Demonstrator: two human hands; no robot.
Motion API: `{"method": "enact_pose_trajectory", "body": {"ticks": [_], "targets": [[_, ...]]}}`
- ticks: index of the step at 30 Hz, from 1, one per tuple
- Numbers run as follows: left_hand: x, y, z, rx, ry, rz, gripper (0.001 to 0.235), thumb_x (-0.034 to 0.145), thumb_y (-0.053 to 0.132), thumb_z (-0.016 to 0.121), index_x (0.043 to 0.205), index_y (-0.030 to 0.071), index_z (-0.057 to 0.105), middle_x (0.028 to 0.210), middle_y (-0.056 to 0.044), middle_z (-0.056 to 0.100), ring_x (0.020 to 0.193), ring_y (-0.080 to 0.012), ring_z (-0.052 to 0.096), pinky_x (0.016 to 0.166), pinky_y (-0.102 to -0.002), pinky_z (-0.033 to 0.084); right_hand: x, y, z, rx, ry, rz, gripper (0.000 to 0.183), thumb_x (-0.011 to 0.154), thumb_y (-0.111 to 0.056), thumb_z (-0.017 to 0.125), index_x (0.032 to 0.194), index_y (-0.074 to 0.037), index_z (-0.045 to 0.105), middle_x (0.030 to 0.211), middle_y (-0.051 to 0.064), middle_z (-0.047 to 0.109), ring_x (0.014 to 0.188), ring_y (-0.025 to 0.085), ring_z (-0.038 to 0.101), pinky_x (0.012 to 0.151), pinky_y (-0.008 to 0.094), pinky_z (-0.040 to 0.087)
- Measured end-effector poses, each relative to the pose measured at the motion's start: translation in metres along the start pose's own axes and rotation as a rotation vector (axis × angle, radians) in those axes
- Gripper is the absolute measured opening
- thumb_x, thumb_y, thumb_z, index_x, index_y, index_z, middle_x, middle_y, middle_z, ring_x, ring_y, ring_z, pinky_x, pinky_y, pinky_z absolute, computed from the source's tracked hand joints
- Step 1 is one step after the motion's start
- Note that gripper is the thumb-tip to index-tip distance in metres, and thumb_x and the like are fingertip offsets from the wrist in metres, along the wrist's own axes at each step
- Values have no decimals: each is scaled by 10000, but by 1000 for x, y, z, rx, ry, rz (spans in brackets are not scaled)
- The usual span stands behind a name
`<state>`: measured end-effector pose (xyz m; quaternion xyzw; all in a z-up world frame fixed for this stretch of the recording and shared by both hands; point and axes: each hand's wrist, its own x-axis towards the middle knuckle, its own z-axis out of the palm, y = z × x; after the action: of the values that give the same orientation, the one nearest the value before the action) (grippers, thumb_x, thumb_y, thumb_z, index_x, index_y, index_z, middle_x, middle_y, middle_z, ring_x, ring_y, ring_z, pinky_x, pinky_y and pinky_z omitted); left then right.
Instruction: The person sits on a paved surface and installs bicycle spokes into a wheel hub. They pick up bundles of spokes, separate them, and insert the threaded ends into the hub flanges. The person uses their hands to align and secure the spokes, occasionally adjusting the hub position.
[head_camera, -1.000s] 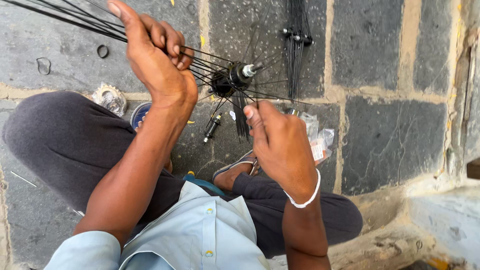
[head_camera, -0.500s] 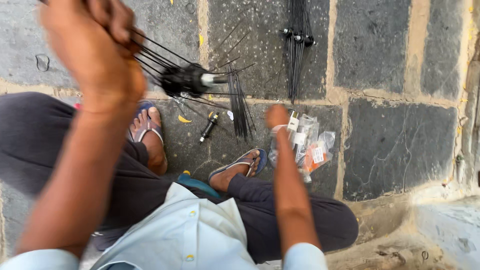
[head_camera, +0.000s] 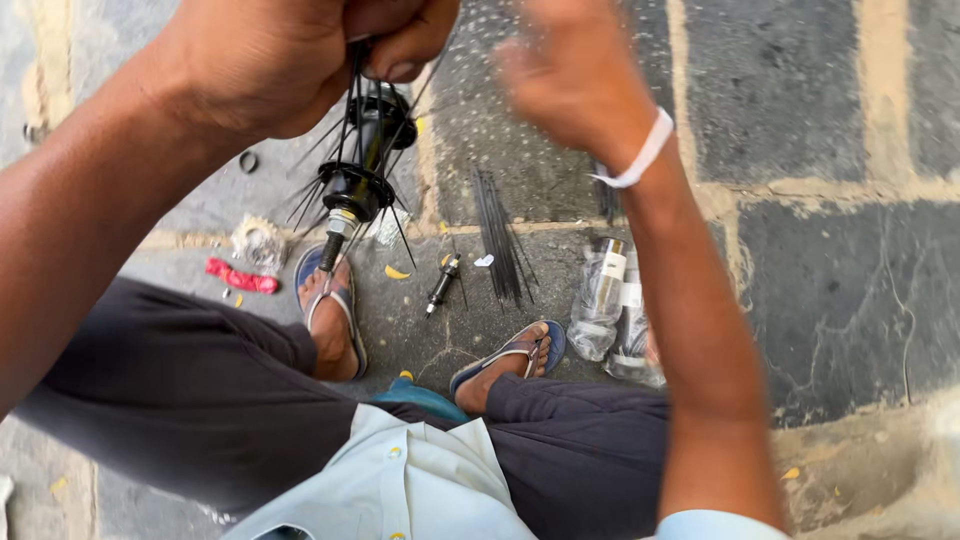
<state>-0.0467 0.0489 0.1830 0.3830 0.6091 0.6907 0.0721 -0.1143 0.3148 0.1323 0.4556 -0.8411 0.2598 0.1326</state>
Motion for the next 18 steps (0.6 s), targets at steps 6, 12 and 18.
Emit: {"method": "enact_pose_trajectory", "body": {"ticks": [6, 12, 18], "targets": [[5, 20, 10, 338, 3, -126, 589, 1132, 472, 397, 674, 103, 376, 558, -9, 320, 491, -130, 309, 512, -299, 286, 52, -61, -30, -258, -634, 150, 240, 961, -182, 646, 1162, -96, 742, 891, 187, 733, 734, 316, 701, 659, 463, 569], [-27, -12, -2, 430, 138, -134, 535, 1161, 321, 365, 706, 50, 443, 617, -12, 420, 581, -99, 449, 573, -281, 384, 28, -73, -99, -299, -637, 186, 287, 1045, -286, 624, 1185, -67, 747, 944, 162, 745, 724, 324, 701, 650, 467, 564], [-27, -10, 6, 495, 170, -280, 456, 1138, 378, 361, 1147, 106, 727, 595, -36, 407, 526, -114, 381, 521, -299, 345, 12, -93, -103, -566, -591, 84, 197, 988, -225, 685, 1107, -104, 786, 840, 151, 735, 674, 332, 687, 625, 451, 557]]}}
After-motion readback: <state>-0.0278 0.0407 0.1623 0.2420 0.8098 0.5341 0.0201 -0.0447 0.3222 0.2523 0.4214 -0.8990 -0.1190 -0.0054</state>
